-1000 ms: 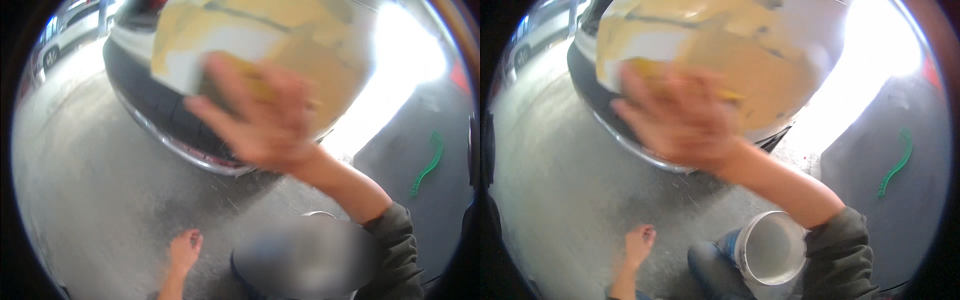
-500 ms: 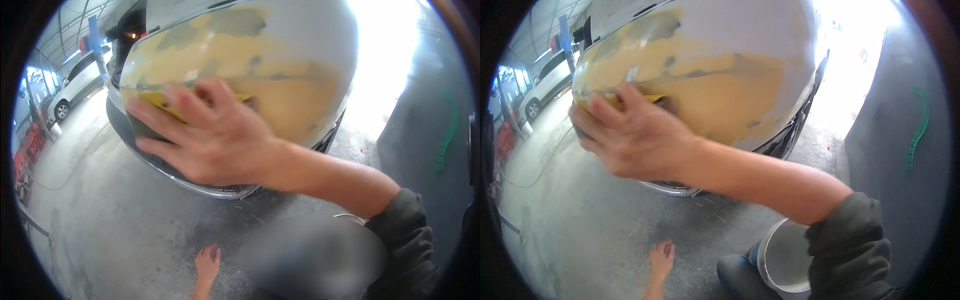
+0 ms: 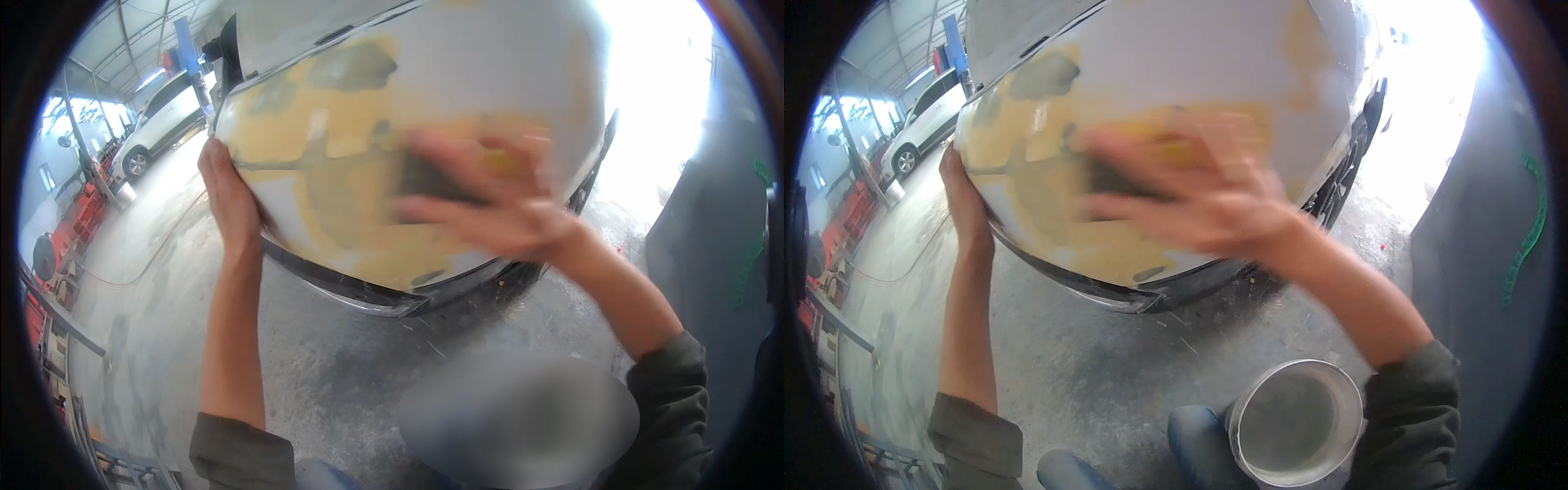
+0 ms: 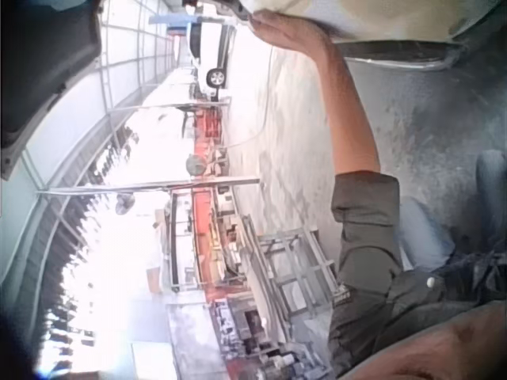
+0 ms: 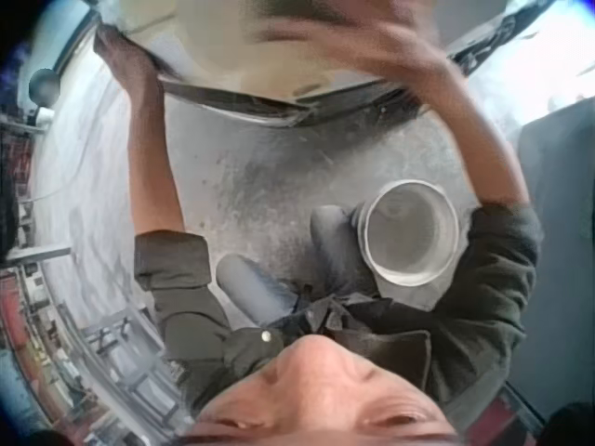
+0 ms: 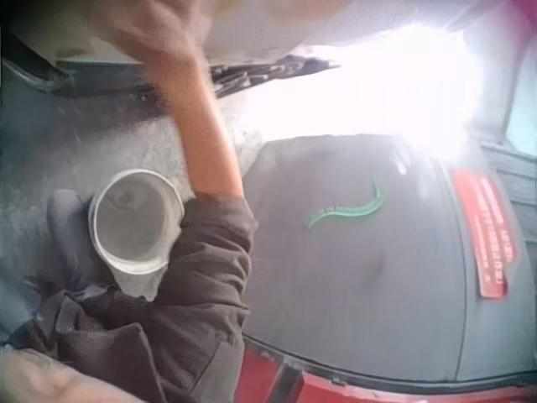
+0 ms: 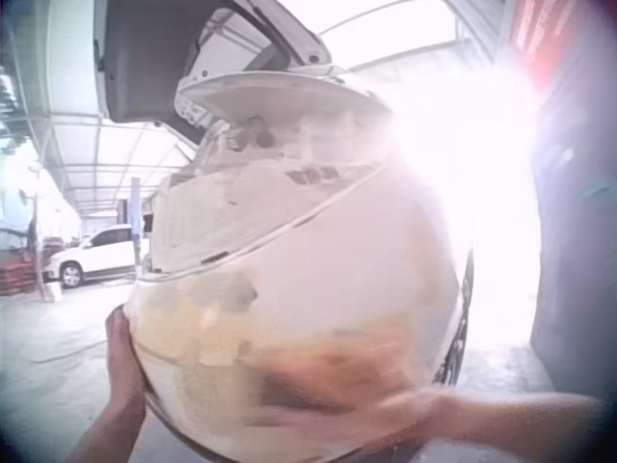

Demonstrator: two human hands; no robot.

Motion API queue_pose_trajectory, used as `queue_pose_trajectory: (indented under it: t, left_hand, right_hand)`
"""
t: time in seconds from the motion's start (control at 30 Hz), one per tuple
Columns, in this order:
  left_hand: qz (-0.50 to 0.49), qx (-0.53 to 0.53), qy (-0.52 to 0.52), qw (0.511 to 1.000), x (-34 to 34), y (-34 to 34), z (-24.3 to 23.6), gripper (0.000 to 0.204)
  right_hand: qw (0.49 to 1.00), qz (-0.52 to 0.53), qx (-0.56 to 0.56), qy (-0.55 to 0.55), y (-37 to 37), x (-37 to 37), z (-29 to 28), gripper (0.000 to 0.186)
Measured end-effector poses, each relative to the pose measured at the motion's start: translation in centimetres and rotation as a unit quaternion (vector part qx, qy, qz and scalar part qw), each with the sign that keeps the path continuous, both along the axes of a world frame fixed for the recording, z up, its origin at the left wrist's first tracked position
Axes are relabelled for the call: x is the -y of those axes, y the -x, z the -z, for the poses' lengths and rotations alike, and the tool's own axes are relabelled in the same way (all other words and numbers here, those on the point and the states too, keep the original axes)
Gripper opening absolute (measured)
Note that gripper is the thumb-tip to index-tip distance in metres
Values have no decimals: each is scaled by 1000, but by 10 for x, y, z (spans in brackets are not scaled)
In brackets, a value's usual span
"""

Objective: The person sands the front bumper of a white car using a yellow sanding block and water from a bucket. They repeatedly dip the sanding block into the water and rub it across the bumper surface to smooth the area.

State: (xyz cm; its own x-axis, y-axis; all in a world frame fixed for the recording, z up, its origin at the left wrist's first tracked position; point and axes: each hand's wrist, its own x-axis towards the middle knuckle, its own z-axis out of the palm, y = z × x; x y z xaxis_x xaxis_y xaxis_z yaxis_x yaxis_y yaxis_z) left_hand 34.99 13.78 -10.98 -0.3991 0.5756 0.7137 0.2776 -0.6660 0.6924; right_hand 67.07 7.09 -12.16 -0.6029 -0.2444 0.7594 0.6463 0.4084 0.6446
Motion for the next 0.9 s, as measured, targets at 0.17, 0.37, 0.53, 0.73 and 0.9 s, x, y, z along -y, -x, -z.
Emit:
queue_pose_trajectory:
  t: [0.17, 0.37, 0.53, 0.73, 0.9]
  left_hand:
    - [-99, -152, 2, 983, -28, -3, 14, 59]
    - [41, 73, 34, 996, -10, 13, 6, 58]
    - [84, 79, -27, 993, -28, -18, 10, 53]
    - [126, 113, -6, 986, -10, 4, 9, 42]
    - [164, 151, -23, 975, -16, -29, 1, 37]
  right_hand:
    - [998, 56, -28, -1, 53, 6, -2, 37]
    - [999, -23, -9, -24, 56, -8, 0, 37]
    - [1000, 20, 8, -2, -33, -8, 23, 39]
    - [996, 65, -31, -58, 49, -18, 33, 33]
    - [954, 248, 14, -169, -107, -76, 119, 46]
